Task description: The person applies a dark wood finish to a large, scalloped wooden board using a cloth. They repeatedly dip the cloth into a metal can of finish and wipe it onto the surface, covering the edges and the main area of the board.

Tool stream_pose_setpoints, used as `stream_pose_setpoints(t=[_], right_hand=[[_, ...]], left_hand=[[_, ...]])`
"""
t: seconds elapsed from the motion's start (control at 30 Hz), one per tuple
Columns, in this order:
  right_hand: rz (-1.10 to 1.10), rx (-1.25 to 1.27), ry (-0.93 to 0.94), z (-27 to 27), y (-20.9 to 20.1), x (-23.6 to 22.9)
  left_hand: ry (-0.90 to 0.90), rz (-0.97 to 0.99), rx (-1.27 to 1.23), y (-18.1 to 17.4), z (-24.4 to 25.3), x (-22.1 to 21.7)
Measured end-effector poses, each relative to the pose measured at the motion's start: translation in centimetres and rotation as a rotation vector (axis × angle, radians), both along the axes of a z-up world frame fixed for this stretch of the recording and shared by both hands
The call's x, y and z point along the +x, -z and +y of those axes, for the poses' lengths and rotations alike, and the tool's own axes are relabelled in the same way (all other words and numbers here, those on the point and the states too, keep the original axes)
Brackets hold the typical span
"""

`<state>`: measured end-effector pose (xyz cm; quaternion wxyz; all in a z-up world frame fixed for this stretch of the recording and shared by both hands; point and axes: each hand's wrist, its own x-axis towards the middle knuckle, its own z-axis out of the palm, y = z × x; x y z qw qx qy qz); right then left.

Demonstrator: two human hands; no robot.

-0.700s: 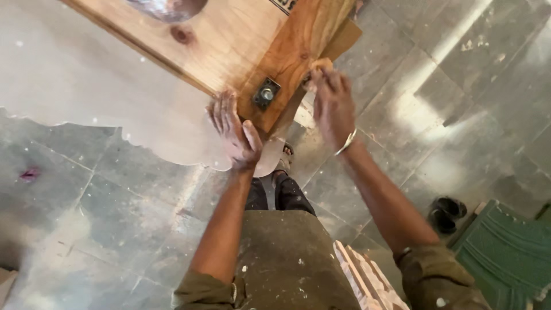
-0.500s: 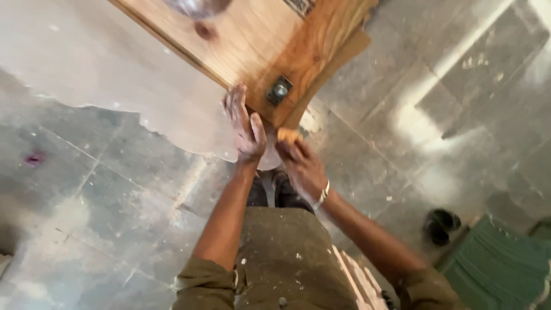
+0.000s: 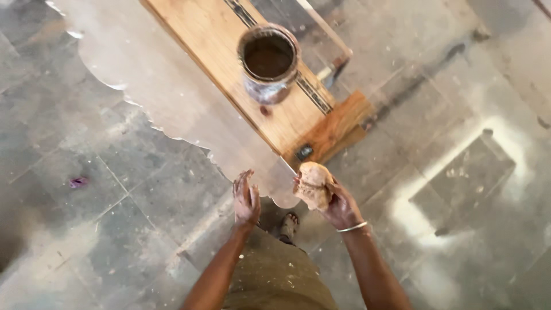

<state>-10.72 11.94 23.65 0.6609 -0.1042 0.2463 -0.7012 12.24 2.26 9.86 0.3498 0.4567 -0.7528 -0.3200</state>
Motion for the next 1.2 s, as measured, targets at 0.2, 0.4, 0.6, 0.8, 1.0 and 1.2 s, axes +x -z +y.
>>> stream_pose_setpoints(t=[0.2, 0.4, 0.6, 0.8, 1.0, 1.2], right_hand=[[-0.106, 0.193, -0.041, -8.5, 3.0, 0.5], [-0.041, 0.159, 0.099, -18.7, 9.0, -6.0], [1.169, 0.208, -0.107, -32.6, 6.1, -10.7], [2.373, 0.511, -0.615, -40.6, 5.1, -7.0], [2.067, 0.663, -0.851, -42.4, 2.2, -5.4], [1.485, 0.330, -0.663, -37.5, -1.2, -11.8]], left_hand=[[-0.054, 0.069, 0.011, 1.1, -5.9, -0.8], [-0.023, 0.064, 0.031, 1.3, -13.3, -1.0], [-0.019, 0.044, 0.083, 1.1, -18.2, -1.4], [0.060, 0.004, 0.094, 2.2, -20.8, -2.3], [0.139, -0.002, 0.091, 2.7, -21.2, -1.5], [0.141, -0.036, 0.211, 3.1, -20.0, -1.6]])
